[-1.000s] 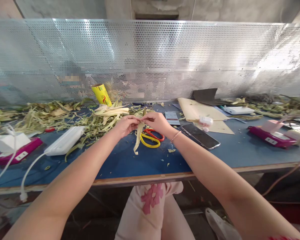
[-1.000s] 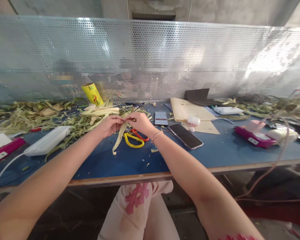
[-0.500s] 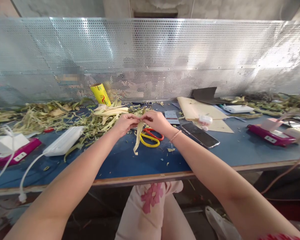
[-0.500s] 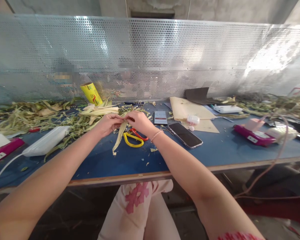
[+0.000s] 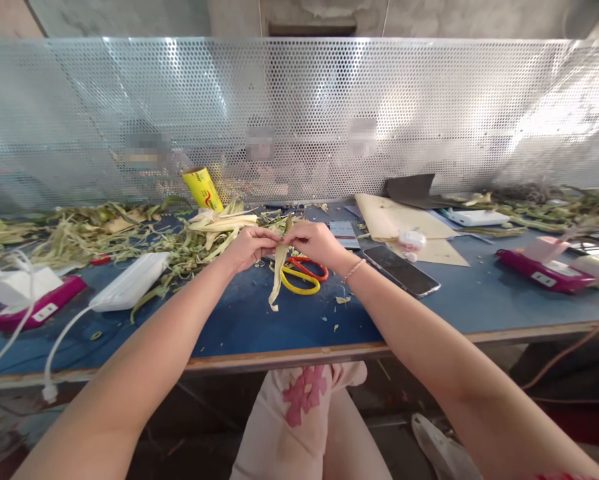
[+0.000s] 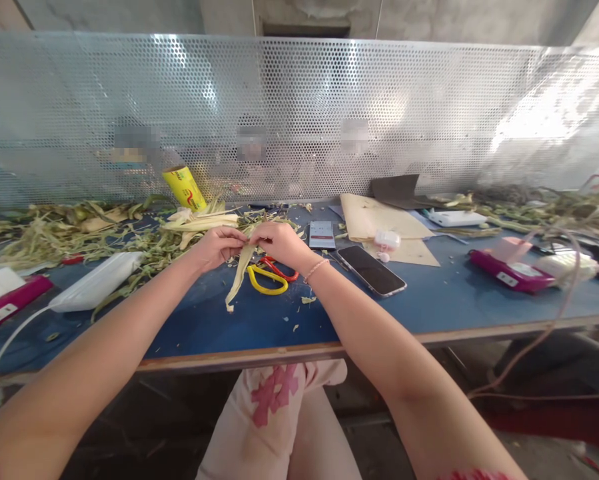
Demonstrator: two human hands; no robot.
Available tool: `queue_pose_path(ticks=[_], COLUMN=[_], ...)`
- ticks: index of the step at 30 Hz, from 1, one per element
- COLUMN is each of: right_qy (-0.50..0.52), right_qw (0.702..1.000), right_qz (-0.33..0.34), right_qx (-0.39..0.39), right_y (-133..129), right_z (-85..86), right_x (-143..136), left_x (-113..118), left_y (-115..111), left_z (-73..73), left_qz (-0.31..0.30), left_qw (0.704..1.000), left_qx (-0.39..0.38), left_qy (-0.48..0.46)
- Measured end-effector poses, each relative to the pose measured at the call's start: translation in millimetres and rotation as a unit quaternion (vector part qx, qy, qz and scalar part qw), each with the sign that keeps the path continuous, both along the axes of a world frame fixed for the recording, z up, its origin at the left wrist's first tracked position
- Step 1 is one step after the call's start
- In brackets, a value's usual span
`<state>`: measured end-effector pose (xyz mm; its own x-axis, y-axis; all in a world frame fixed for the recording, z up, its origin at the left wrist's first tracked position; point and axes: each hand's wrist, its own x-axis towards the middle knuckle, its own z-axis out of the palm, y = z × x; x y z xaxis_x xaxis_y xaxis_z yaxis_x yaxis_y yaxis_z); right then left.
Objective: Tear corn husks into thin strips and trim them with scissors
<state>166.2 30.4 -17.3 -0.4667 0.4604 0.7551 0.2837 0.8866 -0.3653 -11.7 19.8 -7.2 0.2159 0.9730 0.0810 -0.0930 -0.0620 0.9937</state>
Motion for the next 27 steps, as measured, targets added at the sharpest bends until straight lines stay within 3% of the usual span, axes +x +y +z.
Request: queue_pose_path(ticks=[8, 15, 21, 27], right_qy=[0.044, 0.092, 0.12, 0.127], right_qw=[0.993, 0.971, 0.97, 0.969], right_qz=[-0.027, 0.001, -0.011, -0.014], right_qx=[-0.102, -0.221, -0.212, -0.21], right_y=[-0.9, -0.3, -3.2, -1.2], right_z=[0.5, 1.2, 1.3, 1.2], right_x=[-2.4, -4.8, -6.5, -7.2], left_x=[-1.3, -2.9, -4.3, -3.2], left_y=[-4.3, -3.6, -1.5, -1.2], left_z=[7.0, 5.5, 4.3, 3.4], left_qz=[-0.005, 0.0, 0.03, 0.042], left_qw=[1.0, 0.991, 0.974, 0.974], left_qx=[0.005, 0.097, 0.167, 0.173], left_qy=[0.028, 0.09, 0.151, 0.137])
